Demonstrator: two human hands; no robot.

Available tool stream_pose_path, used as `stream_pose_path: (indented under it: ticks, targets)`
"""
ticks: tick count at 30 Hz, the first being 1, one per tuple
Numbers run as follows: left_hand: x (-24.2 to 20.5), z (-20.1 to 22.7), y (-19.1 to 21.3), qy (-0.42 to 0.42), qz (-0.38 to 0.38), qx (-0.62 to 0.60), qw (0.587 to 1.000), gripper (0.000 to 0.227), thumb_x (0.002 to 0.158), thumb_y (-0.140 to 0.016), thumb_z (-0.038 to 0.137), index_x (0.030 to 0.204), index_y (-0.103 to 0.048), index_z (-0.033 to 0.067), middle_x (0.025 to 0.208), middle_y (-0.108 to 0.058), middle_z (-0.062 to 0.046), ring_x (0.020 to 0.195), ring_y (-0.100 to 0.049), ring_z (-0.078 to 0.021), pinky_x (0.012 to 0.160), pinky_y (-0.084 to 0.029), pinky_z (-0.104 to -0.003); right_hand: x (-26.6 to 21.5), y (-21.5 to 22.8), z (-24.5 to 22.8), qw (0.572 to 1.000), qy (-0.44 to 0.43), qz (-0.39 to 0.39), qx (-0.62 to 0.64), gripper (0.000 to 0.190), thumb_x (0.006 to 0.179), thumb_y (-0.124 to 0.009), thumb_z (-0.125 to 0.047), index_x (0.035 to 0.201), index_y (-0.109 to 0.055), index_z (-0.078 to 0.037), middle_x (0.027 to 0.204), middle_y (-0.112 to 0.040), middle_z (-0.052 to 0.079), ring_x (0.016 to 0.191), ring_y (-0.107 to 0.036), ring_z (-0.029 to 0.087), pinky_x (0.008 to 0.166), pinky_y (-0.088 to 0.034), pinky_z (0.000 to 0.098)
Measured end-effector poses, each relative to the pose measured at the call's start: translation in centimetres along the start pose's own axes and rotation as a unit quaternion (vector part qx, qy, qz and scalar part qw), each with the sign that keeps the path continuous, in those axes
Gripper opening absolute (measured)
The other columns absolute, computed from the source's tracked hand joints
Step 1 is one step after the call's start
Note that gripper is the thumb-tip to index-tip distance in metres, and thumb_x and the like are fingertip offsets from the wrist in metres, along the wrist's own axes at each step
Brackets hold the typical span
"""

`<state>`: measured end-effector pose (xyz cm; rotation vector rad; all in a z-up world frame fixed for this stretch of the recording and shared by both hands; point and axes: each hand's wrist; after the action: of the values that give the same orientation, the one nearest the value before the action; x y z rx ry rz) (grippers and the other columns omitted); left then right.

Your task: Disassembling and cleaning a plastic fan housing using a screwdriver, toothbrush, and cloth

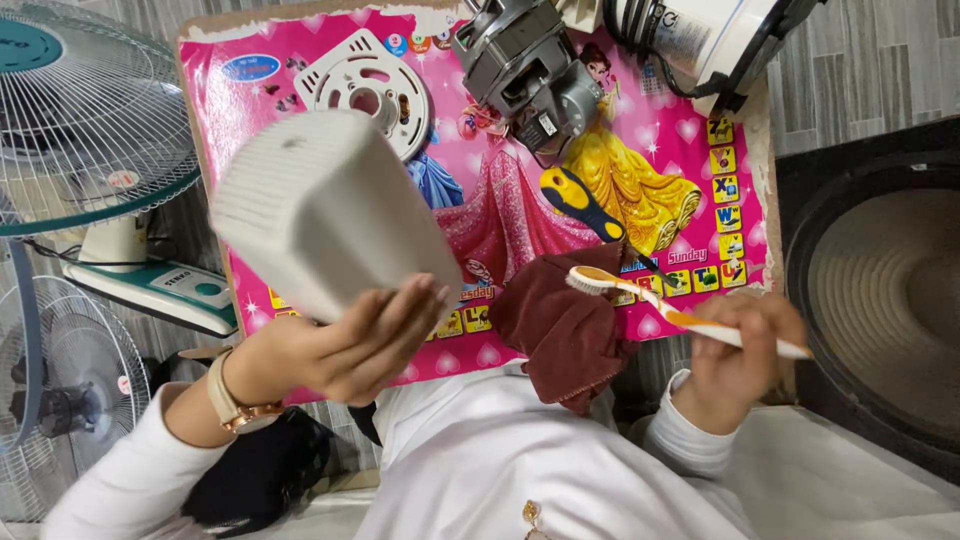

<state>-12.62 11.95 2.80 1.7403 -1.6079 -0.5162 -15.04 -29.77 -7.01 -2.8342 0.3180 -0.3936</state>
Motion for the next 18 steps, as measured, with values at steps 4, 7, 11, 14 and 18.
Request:
stream_pose_path:
  ticks: [4,7,11,14,18]
  targets:
    - [-2.0,2.1,0.5,0.276,0.066,-0.144,0.948,0.029,0.100,-0.081,0.015,0.128,-0.072,0.0164,0.134,-0.070,-0.004,0.123,-0.066,-0.0206,0.102,-0.044,-0.036,0.9,1.2,2.0,0.958,-0.181,0.012,0.222,0.010,0.101,-0.060,-0.017,0.094,-0.061,-0.010,0.074,-0.065,0.004,0.041,-0.040,0.006,0.035,-0.033,0.0186]
    - [-1.2,2.0,0.3,0.486,0.147,-0.300,0.808,0.020,0.097,-0.072,0.017,0.115,-0.069,0.0082,0.121,-0.071,-0.013,0.121,-0.067,-0.0337,0.108,-0.043,-0.045,0.9,1.0,2.5,0.928,-0.221,-0.022,0.299,0.025,0.103,-0.058,-0.021,0.083,-0.063,-0.008,0.061,-0.063,0.002,0.038,-0.041,0.006,0.034,-0.032,0.0178]
    - [0.4,1.0,0.0,0.592,0.261,-0.463,0.606,0.042,0.099,-0.045,0.023,0.107,-0.066,-0.0118,0.111,-0.071,-0.028,0.115,-0.072,-0.0430,0.108,-0.053,-0.048,0.5,1.8,3.1,0.956,-0.168,0.019,0.241,0.021,0.104,-0.059,-0.021,0.086,-0.061,-0.011,0.067,-0.066,0.002,0.038,-0.041,0.006,0.035,-0.032,0.0186]
    - [0.8,0.3,0.3,0.581,0.223,-0.476,0.622,0.041,0.099,-0.043,0.021,0.108,-0.069,-0.0091,0.114,-0.073,-0.023,0.116,-0.072,-0.0379,0.105,-0.050,-0.043,0.8,0.6,2.1,0.970,-0.153,0.028,0.187,0.022,0.104,-0.057,-0.024,0.086,-0.060,-0.012,0.056,-0.050,-0.002,0.039,-0.035,0.006,0.039,-0.030,0.0188]
    - [1.2,-0.3,1.0,0.577,0.170,-0.467,0.648,0.036,0.095,-0.049,0.019,0.108,-0.074,-0.0033,0.115,-0.075,-0.017,0.119,-0.072,-0.0347,0.103,-0.047,-0.041,0.8,0.5,2.1,0.972,-0.170,0.031,0.162,0.022,0.103,-0.058,-0.025,0.084,-0.058,-0.015,0.052,-0.044,-0.005,0.038,-0.031,0.004,0.039,-0.027,0.0179]
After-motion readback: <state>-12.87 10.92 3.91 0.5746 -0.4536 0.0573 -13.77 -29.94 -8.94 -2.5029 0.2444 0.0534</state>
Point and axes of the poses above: each hand's wrist, its own x-axis towards the middle knuckle, its own y-axis out of the back of the hand, z = x × y
